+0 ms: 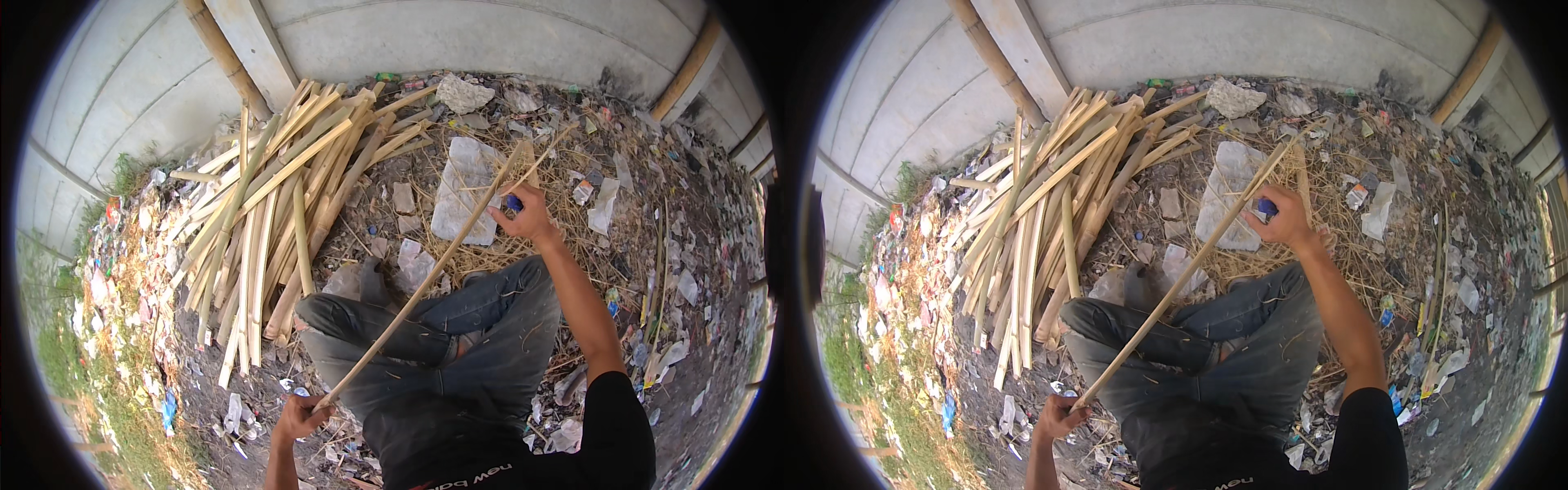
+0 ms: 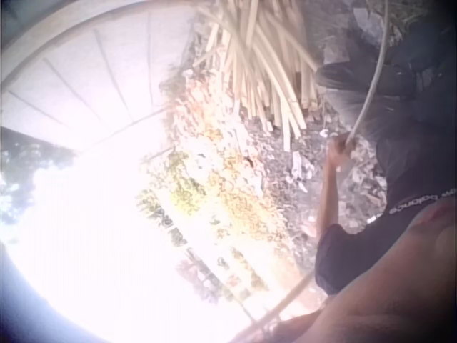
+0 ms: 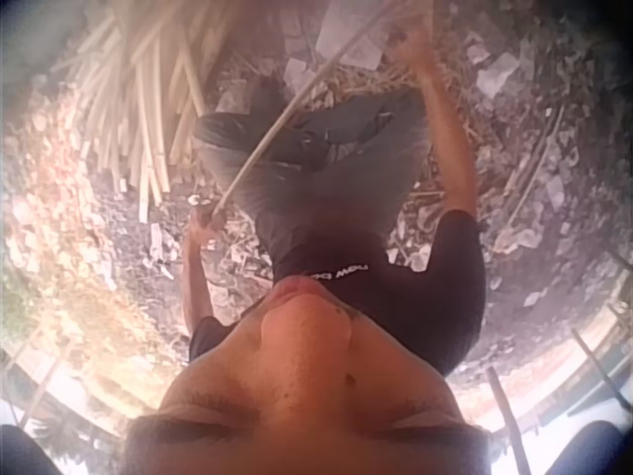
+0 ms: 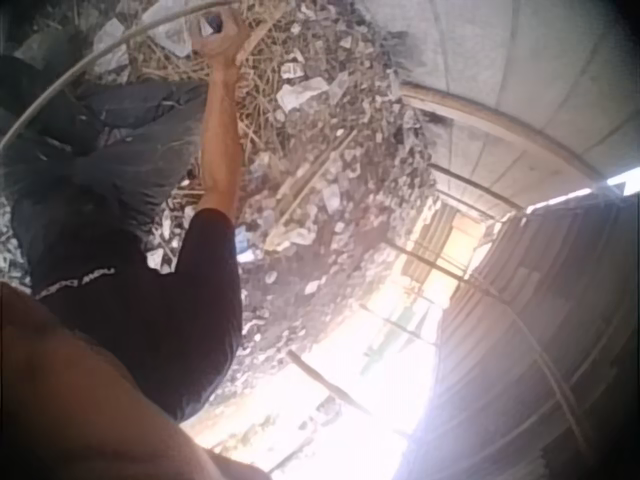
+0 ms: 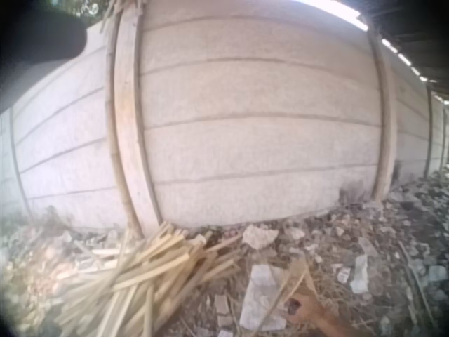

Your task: The person sits on the ground and uses a large knife to split a long bamboo pole into thin strips. They then use a smaller utility knife to further refine and smooth the edges of the bamboo strips.

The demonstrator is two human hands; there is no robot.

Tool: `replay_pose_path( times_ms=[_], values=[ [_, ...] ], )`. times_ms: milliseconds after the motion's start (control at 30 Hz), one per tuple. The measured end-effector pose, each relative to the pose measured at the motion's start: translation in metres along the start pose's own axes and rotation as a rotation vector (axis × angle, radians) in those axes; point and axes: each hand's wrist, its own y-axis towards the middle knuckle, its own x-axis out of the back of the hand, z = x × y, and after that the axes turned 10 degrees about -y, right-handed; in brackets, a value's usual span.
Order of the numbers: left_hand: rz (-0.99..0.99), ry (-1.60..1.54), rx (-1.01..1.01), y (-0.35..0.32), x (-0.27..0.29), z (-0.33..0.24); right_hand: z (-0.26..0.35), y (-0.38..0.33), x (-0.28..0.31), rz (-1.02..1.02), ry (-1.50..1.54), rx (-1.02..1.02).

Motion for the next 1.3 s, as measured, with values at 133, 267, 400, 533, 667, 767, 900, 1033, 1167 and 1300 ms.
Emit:
replay_pose_path(
  times_ms=[133,267,400,533,667,767,900,1033,1167,1300],
  values=[
    [-0.024,-0.009,0.029,-0.001,-0.001,-0.002,0.002,0.011,0.000,-0.178,-0.108,-0.139],
    [-0.036,0.066,-0.029,-0.009,0.002,-0.011,-0.004,0.019,0.011,-0.023,-0.204,-0.080],
    [-0.067,0.135,-0.046,-0.010,0.007,-0.036,-0.035,0.011,0.012,0.086,-0.218,-0.033],
    [-0.069,0.163,-0.038,-0.011,0.010,-0.030,-0.048,0.007,0.002,0.040,0.254,-0.431],
    [-0.071,0.178,-0.092,-0.012,0.012,-0.019,-0.089,0.003,0.005,-0.275,0.824,-0.818],
    [-0.070,0.231,-0.083,-0.015,0.011,-0.017,-0.108,0.007,0.012,-0.542,0.427,-0.830],
    [-0.055,0.232,-0.056,-0.016,0.007,-0.014,-0.083,0.002,0.013,-0.383,0.032,-0.995],
    [0.001,0.189,-0.004,-0.013,0.008,-0.008,-0.046,0.001,0.015,0.028,0.198,-1.263],
    [0.017,0.174,0.026,-0.008,0.012,-0.018,-0.034,-0.019,0.003,-0.190,0.773,-1.353],
    [-0.188,0.491,-0.187,-0.001,0.004,-0.015,-0.023,-0.032,-0.015,-0.230,0.802,-1.318]
  ],
)
